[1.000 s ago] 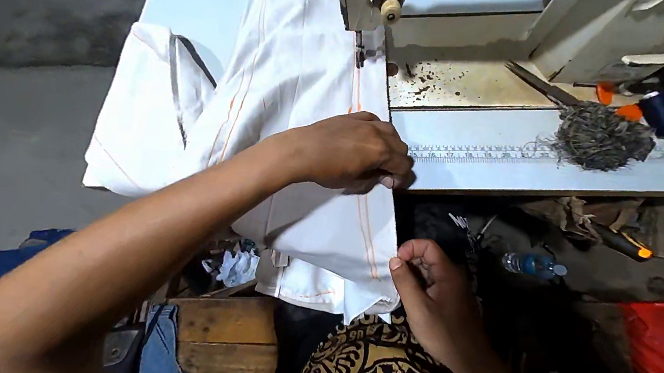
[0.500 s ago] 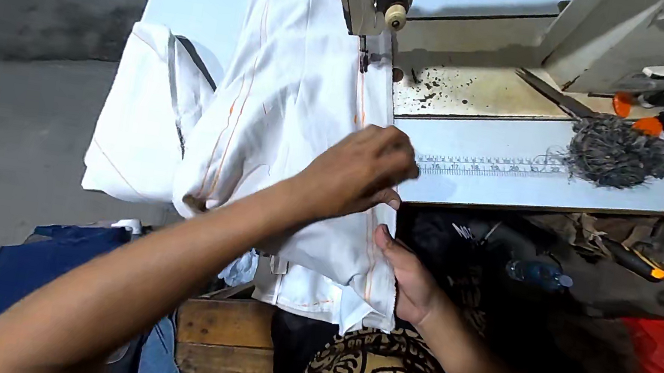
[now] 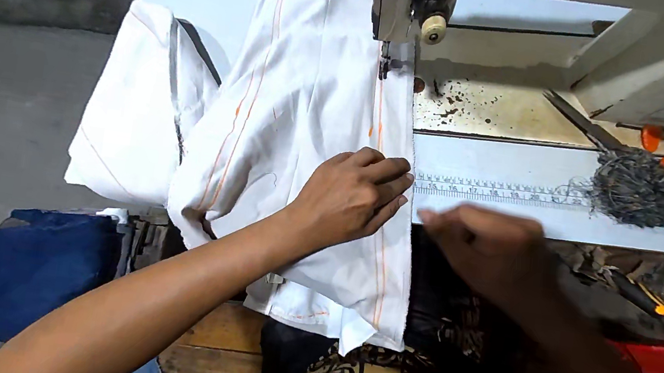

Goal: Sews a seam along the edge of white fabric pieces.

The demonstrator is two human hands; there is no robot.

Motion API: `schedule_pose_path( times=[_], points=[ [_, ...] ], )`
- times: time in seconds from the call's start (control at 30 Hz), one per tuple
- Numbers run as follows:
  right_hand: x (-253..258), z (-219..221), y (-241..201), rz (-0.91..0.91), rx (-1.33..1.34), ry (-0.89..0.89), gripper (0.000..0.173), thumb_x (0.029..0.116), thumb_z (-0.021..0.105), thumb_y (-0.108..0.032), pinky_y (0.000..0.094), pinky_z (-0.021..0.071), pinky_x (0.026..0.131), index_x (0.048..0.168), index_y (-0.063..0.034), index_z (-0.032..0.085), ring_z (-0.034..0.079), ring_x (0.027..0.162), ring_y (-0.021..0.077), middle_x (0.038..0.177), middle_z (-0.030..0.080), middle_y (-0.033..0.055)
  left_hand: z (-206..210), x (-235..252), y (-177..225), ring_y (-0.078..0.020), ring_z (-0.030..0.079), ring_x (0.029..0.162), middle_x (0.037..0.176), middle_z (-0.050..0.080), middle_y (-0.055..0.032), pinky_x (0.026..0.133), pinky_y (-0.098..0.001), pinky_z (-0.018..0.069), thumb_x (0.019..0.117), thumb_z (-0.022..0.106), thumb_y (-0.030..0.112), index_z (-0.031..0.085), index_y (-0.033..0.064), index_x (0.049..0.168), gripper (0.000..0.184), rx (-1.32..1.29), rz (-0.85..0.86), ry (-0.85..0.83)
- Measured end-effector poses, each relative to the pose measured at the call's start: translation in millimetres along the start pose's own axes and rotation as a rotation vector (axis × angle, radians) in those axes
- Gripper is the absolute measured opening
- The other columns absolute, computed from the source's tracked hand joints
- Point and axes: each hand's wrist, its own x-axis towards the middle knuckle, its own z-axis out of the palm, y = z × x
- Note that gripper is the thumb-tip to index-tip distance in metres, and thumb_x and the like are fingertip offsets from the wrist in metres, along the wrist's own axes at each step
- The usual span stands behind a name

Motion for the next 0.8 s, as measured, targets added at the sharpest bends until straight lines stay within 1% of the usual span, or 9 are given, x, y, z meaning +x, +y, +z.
schedule_pose_path(
  times=[0.03,0.07,0.1,0.13,0.17,0.27,0.4,0.57,0.8],
  points=[
    [20.6,1.9,10.5,-0.106,-0.050,0.041,0.029,0.0988,0.062,-0.031,0.0349,0.0562,0.060,0.093,-0.0065,0.077,0.069,0.070,0.0180,0.079,0.072,0.0062,0.7,0.6,-0.8,-0.0240,0.064,0.117,0.133,0.068,-0.0025,0.088,-0.0385,0.0538,0.1044,0.048,0.033,0.075,0.0163,0.124,0.038,0.014,0.018,0.010],
    [39.5,6.2,23.5,-0.194,-0.054,-0.007,0.032,0.1005,0.061,-0.032,0.0381,0.0583,0.082,0.113,-0.0075,0.077,0.071,0.096,0.0217,0.105,0.075,0.0076,1.2,0.7,-1.8,-0.0241,0.065,0.117,0.132,0.069,-0.0034,0.090,-0.0386,0.0541,0.1038,0.048,0.033,0.076,0.0151,0.122,0.037,0.010,0.038,0.020],
    [54.6,13.5,38.3,-0.272,-0.036,-0.092,0.040,0.1024,0.058,-0.036,0.0435,0.0516,0.101,0.129,-0.0091,0.071,0.065,0.119,0.0256,0.129,0.070,0.0085,1.4,-0.2,-3.6,-0.0238,0.065,0.117,0.131,0.070,-0.0046,0.093,-0.0382,0.0537,0.1035,0.049,0.032,0.077,0.0136,0.120,0.037,-0.012,0.056,0.026],
    [64.1,21.5,51.4,-0.324,-0.043,-0.173,0.047,0.1035,0.053,-0.042,0.0502,0.0434,0.111,0.137,-0.0125,0.067,0.057,0.132,0.0280,0.142,0.063,0.0073,0.3,-1.6,-6.6,-0.0224,0.065,0.118,0.130,0.070,-0.0049,0.096,-0.0365,0.0536,0.1033,0.049,0.031,0.077,0.0125,0.118,0.037,-0.047,0.069,0.027],
    [68.5,27.9,60.8,-0.353,-0.068,-0.225,0.050,0.1039,0.049,-0.048,0.0564,0.0381,0.114,0.138,-0.0161,0.067,0.053,0.137,0.0290,0.146,0.060,0.0050,-2.5,-3.1,-10.9,-0.0205,0.066,0.118,0.128,0.072,-0.0047,0.098,-0.0343,0.0538,0.1031,0.050,0.029,0.078,0.0112,0.116,0.036,-0.097,0.073,0.032],
    [69.8,27.3,65.7,-0.358,-0.145,-0.307,0.053,0.1026,0.046,-0.055,0.0629,0.0322,0.115,0.138,-0.0214,0.067,0.051,0.139,0.0266,0.147,0.059,0.0003,-14.8,-2.1,-24.8,-0.0178,0.071,0.112,0.117,0.076,-0.0057,0.094,-0.0352,0.0586,0.1012,0.056,0.026,0.080,0.0086,0.104,0.030,-0.195,-0.039,0.114],
    [57.8,21.7,56.4,-0.350,-0.179,-0.279,0.051,0.1013,0.050,-0.057,0.0675,0.0306,0.114,0.131,-0.0215,0.071,0.053,0.137,0.0268,0.144,0.062,0.0002,-13.1,-2.2,-45.0,-0.0228,0.056,0.136,0.145,0.062,-0.0034,0.109,-0.0471,0.0464,0.1013,0.048,0.046,0.073,0.0180,0.129,0.046,-0.019,-0.142,0.011],
    [49.6,20.7,53.7,-0.354,-0.194,-0.238,0.053,0.1006,0.050,-0.060,0.0693,0.0308,0.112,0.130,-0.0219,0.073,0.057,0.133,0.0275,0.141,0.064,0.0011,-6.6,-13.7,-56.3,-0.0199,0.053,0.140,0.147,0.060,-0.0055,0.115,-0.0467,0.0437,0.0998,0.055,0.052,0.072,0.0167,0.131,0.051,-0.112,-0.126,0.060],
    [52.5,24.7,52.7,-0.330,-0.237,-0.207,0.053,0.0995,0.051,-0.061,0.0661,0.0274,0.116,0.130,-0.0229,0.072,0.054,0.136,0.0258,0.141,0.064,-0.0014,-6.0,-10.5,-67.0,-0.0179,0.053,0.140,0.146,0.061,-0.0047,0.115,-0.0466,0.0433,0.0974,0.060,0.053,0.072,0.0171,0.131,0.051,-0.155,-0.149,0.093]
  ],
)
